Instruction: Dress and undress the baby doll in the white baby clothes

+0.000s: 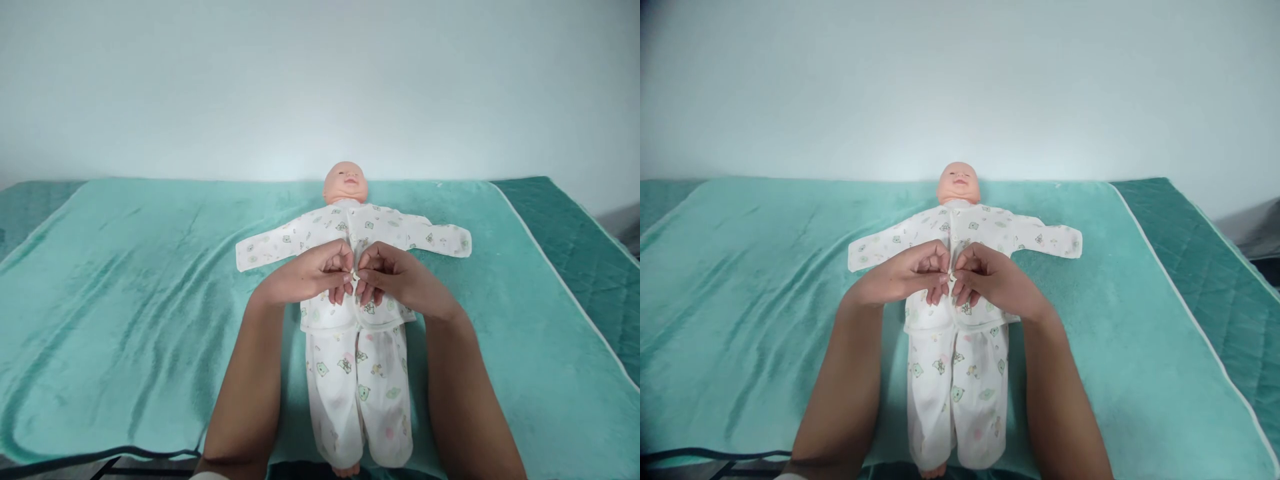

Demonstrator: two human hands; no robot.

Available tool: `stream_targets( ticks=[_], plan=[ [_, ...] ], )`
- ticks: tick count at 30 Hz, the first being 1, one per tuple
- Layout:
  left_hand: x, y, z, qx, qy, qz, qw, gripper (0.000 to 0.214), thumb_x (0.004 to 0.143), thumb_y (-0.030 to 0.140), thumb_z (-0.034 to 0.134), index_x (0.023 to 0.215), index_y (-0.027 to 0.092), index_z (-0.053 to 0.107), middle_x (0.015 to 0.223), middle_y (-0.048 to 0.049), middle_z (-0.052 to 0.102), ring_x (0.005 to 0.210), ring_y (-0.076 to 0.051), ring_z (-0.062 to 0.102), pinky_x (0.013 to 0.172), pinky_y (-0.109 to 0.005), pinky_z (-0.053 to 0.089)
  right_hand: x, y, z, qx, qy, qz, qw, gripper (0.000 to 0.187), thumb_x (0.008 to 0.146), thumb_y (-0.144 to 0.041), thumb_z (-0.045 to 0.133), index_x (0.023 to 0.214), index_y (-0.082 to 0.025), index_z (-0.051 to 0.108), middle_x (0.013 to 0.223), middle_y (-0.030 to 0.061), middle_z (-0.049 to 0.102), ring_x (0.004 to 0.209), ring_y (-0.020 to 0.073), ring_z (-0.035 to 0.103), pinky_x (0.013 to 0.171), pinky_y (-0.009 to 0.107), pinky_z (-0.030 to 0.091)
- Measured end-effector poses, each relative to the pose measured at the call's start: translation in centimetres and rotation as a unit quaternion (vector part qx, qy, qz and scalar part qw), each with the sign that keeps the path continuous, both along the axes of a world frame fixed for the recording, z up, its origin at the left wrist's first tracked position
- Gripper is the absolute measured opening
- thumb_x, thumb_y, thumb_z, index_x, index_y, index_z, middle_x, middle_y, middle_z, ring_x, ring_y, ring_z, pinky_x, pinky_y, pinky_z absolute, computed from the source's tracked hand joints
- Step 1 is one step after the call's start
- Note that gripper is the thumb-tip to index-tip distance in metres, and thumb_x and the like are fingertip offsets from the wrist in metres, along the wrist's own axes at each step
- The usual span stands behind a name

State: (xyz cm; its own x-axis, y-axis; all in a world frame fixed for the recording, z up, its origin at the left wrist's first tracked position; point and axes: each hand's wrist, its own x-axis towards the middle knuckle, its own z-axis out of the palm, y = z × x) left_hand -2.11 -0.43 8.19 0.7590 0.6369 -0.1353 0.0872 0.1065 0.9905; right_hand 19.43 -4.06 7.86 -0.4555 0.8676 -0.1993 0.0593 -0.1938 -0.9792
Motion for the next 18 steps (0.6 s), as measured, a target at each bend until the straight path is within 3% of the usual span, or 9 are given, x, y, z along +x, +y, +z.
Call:
stream_targets(
  ticks=[8, 14, 16, 18],
  plan=[
    [0.1, 0.0, 0.3, -0.002, 0.044, -0.017, 0.999, 0.014, 0.093, 0.028, 0.061, 0.092, 0.02, 0.049, 0.078, 0.0013, 0.068, 0.06, -0.011, 0.065, 0.052, -0.021, 0.048, 0.1, 0.2, -0.1, 0.002, 0.009, 0.009, 1.0, 0.018, 0.097, -0.037, 0.064, 0.097, -0.021, 0.056, 0.078, 0.0004, 0.073, 0.063, 0.0141, 0.071, 0.054, 0.022, 0.052],
    [-0.2, 0.0, 0.5, 0.01, 0.046, -0.017, 0.999, 0.019, 0.095, 0.036, 0.059, 0.107, 0.021, 0.057, 0.078, 0.0007, 0.069, 0.06, -0.012, 0.065, 0.053, -0.024, 0.051, 0.8, 0.3, -0.4, 0.01, 0.051, 0.019, 0.998, 0.018, 0.097, -0.038, 0.064, 0.098, -0.021, 0.058, 0.078, 0.0012, 0.074, 0.062, 0.0149, 0.071, 0.053, 0.023, 0.053],
    [-0.3, 0.0, 0.5, 0.026, 0.04, 0.015, 0.999, 0.026, 0.095, 0.037, 0.058, 0.116, 0.022, 0.059, 0.074, 0.0017, 0.066, 0.058, -0.012, 0.064, 0.053, -0.025, 0.052, 1.0, 0.2, -0.6, 0.025, 0.069, 0.015, 0.997, 0.017, 0.097, -0.037, 0.065, 0.097, -0.022, 0.06, 0.079, 0.0014, 0.074, 0.061, 0.0149, 0.071, 0.053, 0.024, 0.054],
    [-0.2, 0.1, 0.1, 0.064, 0.024, 0.095, 0.993, 0.027, 0.095, 0.036, 0.058, 0.118, 0.022, 0.062, 0.069, 0.0027, 0.063, 0.056, -0.012, 0.062, 0.053, -0.025, 0.052, 1.1, 0.2, -0.7, 0.054, 0.091, -0.008, 0.994, 0.015, 0.096, -0.036, 0.066, 0.096, -0.022, 0.061, 0.079, 0.0013, 0.073, 0.059, 0.0141, 0.068, 0.052, 0.025, 0.053]
  ],
)
